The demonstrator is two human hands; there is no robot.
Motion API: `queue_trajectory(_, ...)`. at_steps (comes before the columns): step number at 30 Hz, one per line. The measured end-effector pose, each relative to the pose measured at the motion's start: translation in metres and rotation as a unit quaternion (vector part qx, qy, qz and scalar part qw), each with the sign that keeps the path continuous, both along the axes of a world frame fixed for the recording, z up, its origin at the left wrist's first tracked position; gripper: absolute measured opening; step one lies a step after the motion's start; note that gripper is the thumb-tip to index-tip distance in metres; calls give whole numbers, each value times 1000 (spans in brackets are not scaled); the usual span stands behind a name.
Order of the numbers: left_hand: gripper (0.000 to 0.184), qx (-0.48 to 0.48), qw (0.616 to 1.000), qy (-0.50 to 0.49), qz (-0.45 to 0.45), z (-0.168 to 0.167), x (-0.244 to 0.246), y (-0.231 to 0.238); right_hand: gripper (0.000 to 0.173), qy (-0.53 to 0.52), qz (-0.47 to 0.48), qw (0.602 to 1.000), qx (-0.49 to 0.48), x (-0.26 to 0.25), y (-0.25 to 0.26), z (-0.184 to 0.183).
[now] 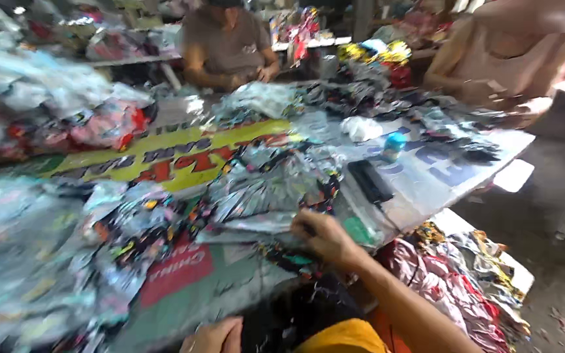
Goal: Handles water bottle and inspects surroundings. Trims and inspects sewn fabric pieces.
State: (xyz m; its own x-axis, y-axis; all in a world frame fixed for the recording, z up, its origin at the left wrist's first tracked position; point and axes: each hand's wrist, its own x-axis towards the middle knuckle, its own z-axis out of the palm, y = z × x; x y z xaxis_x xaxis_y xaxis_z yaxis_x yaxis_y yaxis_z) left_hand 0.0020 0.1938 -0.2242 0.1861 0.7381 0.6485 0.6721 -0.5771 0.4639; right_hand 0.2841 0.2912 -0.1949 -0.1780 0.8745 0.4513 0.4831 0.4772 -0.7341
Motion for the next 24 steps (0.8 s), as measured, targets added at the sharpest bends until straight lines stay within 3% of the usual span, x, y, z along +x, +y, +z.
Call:
queue_trajectory(3, 23, 36, 999, 3, 24, -4, 4, 2, 20, 105, -17, 993, -47, 8, 1, -2)
queue_trajectory(7, 22, 50, 998, -30, 11, -3, 16, 10, 17, 157, 10, 986, -49, 10, 1, -6)
queue_trajectory(11, 23, 45, 999, -2, 4, 3, 43, 35, 18, 112, 58, 992, -6, 11, -2, -11)
queue_trajectory(14, 33, -4, 999, 43, 26, 9, 66, 58, 37, -19, 62, 998, 18, 8, -4, -13)
queue_trajectory(17, 38, -56, 994, 73, 52, 9, 75, 71, 22, -150, 27, 987, 40, -1, -4, -12)
queue_trajectory(19, 34, -55, 994, 80, 57, 8, 75, 72, 12, -161, 22, 986, 39, -1, -4, -13)
queue_trajectory(24, 39, -89, 993, 64, 50, 9, 73, 69, 12, -116, 51, 991, 48, 5, -4, -14)
